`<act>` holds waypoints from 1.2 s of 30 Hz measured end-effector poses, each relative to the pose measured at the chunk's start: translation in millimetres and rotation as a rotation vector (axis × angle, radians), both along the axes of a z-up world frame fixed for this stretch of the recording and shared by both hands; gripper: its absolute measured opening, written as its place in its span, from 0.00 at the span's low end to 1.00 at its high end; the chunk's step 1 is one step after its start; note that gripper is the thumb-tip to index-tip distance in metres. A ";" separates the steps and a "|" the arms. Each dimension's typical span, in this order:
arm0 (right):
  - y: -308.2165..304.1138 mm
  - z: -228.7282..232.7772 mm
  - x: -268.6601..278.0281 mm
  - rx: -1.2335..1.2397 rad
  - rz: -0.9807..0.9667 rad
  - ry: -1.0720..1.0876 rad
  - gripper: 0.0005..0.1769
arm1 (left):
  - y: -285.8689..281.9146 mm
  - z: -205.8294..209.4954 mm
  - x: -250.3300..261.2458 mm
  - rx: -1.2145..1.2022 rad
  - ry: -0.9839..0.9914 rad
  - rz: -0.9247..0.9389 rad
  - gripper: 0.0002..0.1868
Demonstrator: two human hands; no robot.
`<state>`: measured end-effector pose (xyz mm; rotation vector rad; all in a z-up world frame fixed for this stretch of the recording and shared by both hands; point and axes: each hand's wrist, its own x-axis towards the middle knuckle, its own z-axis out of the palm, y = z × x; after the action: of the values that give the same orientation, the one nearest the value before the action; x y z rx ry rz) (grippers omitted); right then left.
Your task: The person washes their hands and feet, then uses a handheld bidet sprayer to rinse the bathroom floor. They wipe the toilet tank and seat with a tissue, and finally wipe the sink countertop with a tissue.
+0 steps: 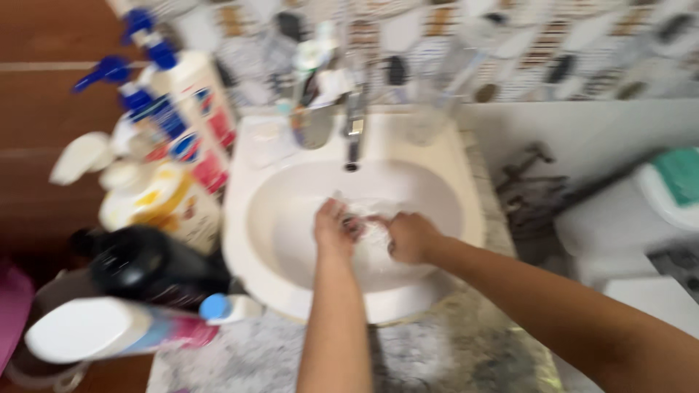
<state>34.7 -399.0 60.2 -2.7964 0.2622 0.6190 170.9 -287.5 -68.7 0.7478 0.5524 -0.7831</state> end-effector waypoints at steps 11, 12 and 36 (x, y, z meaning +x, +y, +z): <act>-92.8 86.1 -121.5 0.266 -0.333 -0.392 0.40 | -27.1 129.5 -113.6 0.864 -1.541 -0.144 0.26; -109.6 87.8 -132.4 0.297 -0.359 -0.452 0.40 | -34.4 138.4 -124.7 0.885 -1.599 -0.146 0.26; -552.0 -2.3 -431.8 0.356 -0.958 -0.677 0.41 | -484.5 194.1 -422.3 0.777 -1.681 -0.842 0.40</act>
<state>-397.1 -951.0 58.0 -2.0124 1.0899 -0.4474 -251.4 -772.0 125.4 2.0555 -1.1408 -0.3876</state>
